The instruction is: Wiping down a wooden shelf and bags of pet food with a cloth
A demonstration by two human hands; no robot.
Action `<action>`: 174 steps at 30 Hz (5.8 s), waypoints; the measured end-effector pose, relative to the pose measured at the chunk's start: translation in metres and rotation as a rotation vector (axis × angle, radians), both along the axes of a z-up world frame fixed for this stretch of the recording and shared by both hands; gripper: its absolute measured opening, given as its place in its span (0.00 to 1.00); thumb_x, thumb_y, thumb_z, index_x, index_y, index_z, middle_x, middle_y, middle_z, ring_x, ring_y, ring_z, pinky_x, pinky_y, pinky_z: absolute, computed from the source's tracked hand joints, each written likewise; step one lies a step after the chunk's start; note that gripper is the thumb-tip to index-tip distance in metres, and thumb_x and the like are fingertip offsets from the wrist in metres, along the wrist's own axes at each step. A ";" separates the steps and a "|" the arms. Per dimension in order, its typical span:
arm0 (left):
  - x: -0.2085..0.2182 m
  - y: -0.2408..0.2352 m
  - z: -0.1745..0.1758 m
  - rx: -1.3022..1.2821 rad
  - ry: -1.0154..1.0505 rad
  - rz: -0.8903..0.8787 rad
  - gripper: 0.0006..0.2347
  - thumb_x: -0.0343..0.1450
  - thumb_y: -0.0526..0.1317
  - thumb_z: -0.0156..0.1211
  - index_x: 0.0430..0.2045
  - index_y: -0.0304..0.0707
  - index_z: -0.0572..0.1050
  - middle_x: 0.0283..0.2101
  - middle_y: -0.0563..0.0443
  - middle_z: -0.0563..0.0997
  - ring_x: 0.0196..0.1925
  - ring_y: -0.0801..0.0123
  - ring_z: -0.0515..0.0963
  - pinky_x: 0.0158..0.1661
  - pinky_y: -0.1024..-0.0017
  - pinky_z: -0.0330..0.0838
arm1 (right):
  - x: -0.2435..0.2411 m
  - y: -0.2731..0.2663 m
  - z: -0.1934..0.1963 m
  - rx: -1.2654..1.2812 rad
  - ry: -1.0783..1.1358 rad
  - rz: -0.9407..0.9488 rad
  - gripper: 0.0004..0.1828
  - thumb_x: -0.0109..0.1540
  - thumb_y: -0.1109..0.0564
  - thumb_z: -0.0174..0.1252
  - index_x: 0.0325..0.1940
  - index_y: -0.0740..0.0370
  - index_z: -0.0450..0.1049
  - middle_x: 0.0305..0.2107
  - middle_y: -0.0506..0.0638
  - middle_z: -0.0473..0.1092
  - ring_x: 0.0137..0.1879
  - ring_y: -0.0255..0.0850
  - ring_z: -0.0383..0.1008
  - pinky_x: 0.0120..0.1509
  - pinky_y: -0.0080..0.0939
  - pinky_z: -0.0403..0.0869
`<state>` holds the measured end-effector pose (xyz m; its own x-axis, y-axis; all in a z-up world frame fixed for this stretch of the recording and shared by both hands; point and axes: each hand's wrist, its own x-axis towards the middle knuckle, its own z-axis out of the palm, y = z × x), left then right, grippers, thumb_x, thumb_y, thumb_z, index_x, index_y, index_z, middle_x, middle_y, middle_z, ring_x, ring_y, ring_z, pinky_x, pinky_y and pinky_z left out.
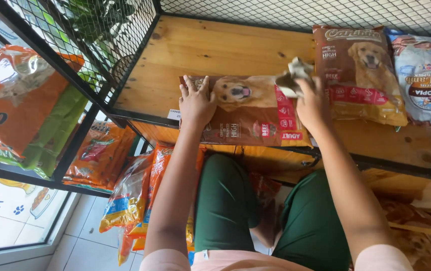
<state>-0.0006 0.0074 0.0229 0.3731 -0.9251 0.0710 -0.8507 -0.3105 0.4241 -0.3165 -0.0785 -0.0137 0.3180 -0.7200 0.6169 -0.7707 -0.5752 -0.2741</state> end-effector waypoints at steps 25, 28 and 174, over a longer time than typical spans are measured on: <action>0.004 -0.008 -0.015 -0.058 -0.023 0.019 0.25 0.74 0.54 0.45 0.69 0.63 0.65 0.75 0.25 0.52 0.76 0.30 0.54 0.65 0.47 0.60 | 0.071 0.006 0.009 -0.088 0.210 -0.006 0.15 0.57 0.65 0.59 0.48 0.62 0.76 0.44 0.59 0.72 0.48 0.62 0.77 0.52 0.60 0.76; 0.000 0.000 -0.006 -0.110 -0.039 -0.034 0.23 0.75 0.51 0.46 0.68 0.68 0.66 0.75 0.26 0.51 0.76 0.29 0.51 0.66 0.44 0.56 | 0.069 0.053 0.026 -0.057 0.184 0.056 0.13 0.58 0.66 0.56 0.47 0.60 0.75 0.43 0.57 0.70 0.50 0.62 0.75 0.53 0.59 0.75; -0.126 0.185 -0.080 0.369 1.234 -0.143 0.41 0.71 0.63 0.61 0.65 0.16 0.63 0.69 0.22 0.64 0.74 0.43 0.60 0.72 0.52 0.51 | -0.139 0.043 0.009 -0.012 0.255 -0.194 0.51 0.53 0.41 0.68 0.80 0.41 0.59 0.77 0.65 0.45 0.77 0.79 0.37 0.69 0.90 0.44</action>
<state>-0.1267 0.1927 -0.0568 -0.0940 -0.8529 -0.5136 0.0037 -0.5162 0.8565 -0.4554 -0.0354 -0.0050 0.3204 -0.7758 0.5435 -0.9095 -0.4124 -0.0525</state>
